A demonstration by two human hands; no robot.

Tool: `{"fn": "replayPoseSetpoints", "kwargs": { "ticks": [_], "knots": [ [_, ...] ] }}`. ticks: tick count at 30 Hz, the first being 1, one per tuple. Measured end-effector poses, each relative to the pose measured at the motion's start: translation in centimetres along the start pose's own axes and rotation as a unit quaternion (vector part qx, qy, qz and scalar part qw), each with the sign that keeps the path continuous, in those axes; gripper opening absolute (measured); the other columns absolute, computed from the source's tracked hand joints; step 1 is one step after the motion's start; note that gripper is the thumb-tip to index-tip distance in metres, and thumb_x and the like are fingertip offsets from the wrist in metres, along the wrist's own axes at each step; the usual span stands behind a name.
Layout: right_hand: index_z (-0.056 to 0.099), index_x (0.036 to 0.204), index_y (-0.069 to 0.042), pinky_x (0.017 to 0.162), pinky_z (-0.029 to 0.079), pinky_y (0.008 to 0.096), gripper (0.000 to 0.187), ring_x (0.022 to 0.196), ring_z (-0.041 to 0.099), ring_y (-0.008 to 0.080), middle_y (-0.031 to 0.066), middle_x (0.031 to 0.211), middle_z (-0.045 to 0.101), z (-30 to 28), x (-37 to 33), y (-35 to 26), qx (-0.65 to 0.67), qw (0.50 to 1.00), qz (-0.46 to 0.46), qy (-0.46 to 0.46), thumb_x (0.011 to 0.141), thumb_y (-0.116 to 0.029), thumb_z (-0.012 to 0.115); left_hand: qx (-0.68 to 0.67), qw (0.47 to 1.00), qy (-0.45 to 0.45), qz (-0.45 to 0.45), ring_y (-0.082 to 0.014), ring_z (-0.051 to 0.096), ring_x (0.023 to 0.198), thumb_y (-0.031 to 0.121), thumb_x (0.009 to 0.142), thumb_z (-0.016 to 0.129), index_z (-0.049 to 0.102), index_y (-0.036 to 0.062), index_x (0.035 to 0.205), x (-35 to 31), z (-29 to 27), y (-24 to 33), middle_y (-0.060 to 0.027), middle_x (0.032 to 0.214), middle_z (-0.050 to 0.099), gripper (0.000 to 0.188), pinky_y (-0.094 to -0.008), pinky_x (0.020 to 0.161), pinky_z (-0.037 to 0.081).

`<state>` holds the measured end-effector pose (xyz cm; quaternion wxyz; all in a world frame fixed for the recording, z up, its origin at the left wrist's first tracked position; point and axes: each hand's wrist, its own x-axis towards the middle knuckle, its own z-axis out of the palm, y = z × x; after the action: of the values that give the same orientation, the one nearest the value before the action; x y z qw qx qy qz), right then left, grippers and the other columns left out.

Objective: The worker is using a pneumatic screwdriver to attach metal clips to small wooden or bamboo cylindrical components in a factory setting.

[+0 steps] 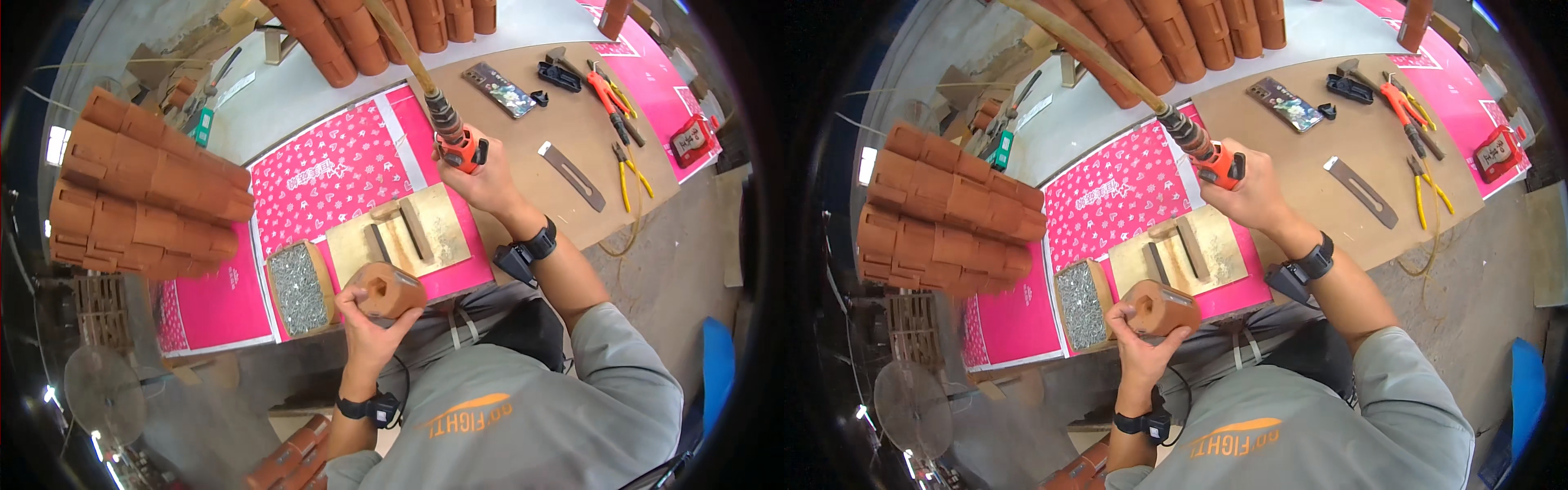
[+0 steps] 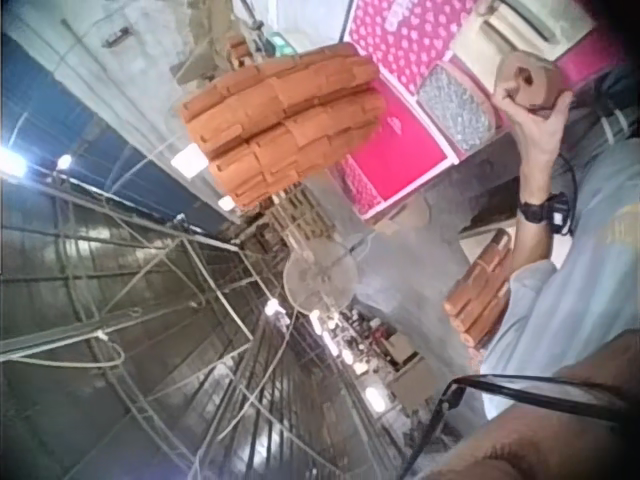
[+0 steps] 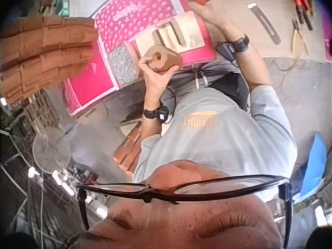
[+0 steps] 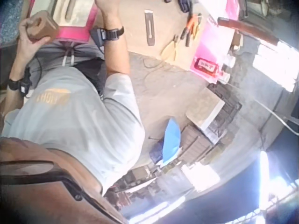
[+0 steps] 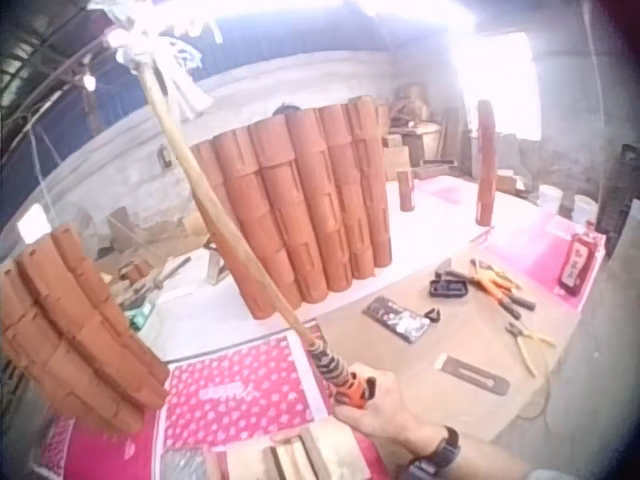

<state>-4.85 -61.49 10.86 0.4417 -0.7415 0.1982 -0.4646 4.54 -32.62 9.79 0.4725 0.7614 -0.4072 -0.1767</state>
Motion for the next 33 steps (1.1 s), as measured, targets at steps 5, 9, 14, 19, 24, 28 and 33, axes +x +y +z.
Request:
{"fn": "replayPoseSetpoints", "kwargs": {
  "ticks": [5, 9, 14, 19, 24, 28, 33],
  "knots": [
    [0.065, 0.095, -0.002, 0.067, 0.051, 0.0286, 0.023, 0.067, 0.059, 0.0119, 0.0064, 0.076, 0.065, 0.3, -0.3, -0.4, 0.003, 1.000, -0.013, 0.002, 0.073, -0.004, 0.070, 0.073, 0.996, 0.030, 0.050, -0.0298, 0.056, 0.107, 0.022, 0.066, 0.094, 0.031, 0.0065, 0.121, -0.4, 0.7, 0.4, -0.0190, 0.119, 0.047, 0.085, -0.0414, 0.092, 0.047],
    [0.065, 0.098, -0.001, 0.070, 0.052, 0.0273, 0.024, 0.072, 0.060, 0.0093, 0.0045, 0.080, 0.067, 0.0, -0.3, 0.0, 0.060, 0.998, 0.016, 0.010, 0.074, -0.002, 0.068, 0.026, 0.997, 0.037, 0.069, -0.0275, 0.051, 0.118, 0.016, 0.064, 0.093, 0.028, 0.0053, 0.132, -0.5, 0.9, -0.6, -0.0170, 0.128, 0.041, 0.094, -0.0400, 0.102, 0.044],
    [0.065, 0.099, -0.001, 0.072, 0.052, 0.0271, 0.024, 0.074, 0.061, 0.0091, 0.0037, 0.082, 0.068, -0.1, 0.0, -0.1, 0.117, 0.991, 0.060, 0.016, 0.075, -0.002, 0.066, 0.016, 0.998, 0.019, 0.060, -0.0282, 0.050, 0.122, 0.014, 0.064, 0.091, 0.024, 0.0041, 0.141, -0.3, 0.8, -0.6, -0.0172, 0.131, 0.040, 0.103, -0.0395, 0.103, 0.044],
    [0.065, 0.102, 0.000, 0.078, 0.053, 0.0285, 0.023, 0.082, 0.064, 0.0111, 0.0049, 0.088, 0.070, 0.2, -0.4, -0.7, 0.052, 0.997, 0.053, -0.012, 0.080, -0.006, 0.069, -0.020, 0.999, 0.022, 0.028, -0.0262, 0.053, 0.119, 0.017, 0.064, 0.092, 0.028, 0.0032, 0.142, -0.9, 0.4, -0.5, -0.0165, 0.130, 0.044, 0.101, -0.0375, 0.100, 0.047],
    [0.064, 0.115, -0.003, 0.078, 0.052, 0.0326, 0.026, 0.087, 0.062, 0.0156, 0.0063, 0.103, 0.065, -1.8, -2.6, 7.8, 0.018, 0.996, 0.086, 0.032, 0.089, -0.007, 0.063, -0.065, 0.998, -0.012, 0.012, -0.0271, 0.057, 0.117, 0.024, 0.066, 0.092, 0.042, 0.0017, 0.135, -1.5, -0.3, -0.7, -0.0171, 0.121, 0.057, 0.088, -0.0397, 0.098, 0.047],
    [0.064, 0.119, -0.012, 0.044, 0.037, 0.0215, 0.028, 0.057, 0.048, 0.0052, -0.0017, 0.082, 0.061, -4.5, -0.6, 4.6, -0.014, 0.994, 0.108, -0.012, 0.096, -0.028, 0.065, -0.088, 0.994, 0.038, 0.048, -0.0363, 0.058, 0.114, 0.027, 0.060, 0.093, 0.043, 0.0052, 0.132, -3.3, -1.3, -0.3, -0.0177, 0.121, 0.056, 0.090, -0.0433, 0.095, 0.047],
    [0.064, 0.116, -0.008, 0.048, 0.043, 0.0232, 0.036, 0.063, 0.054, 0.0098, 0.0033, 0.086, 0.064, -0.9, 0.0, 2.9, -0.018, 0.992, 0.128, 0.010, 0.091, -0.034, 0.072, 0.039, 0.964, 0.263, -0.025, -0.0374, 0.054, 0.116, 0.029, 0.059, 0.093, 0.049, 0.0052, 0.129, -11.8, -7.7, 0.3, -0.0183, 0.122, 0.055, 0.086, -0.0440, 0.095, 0.046]
  ]
}}
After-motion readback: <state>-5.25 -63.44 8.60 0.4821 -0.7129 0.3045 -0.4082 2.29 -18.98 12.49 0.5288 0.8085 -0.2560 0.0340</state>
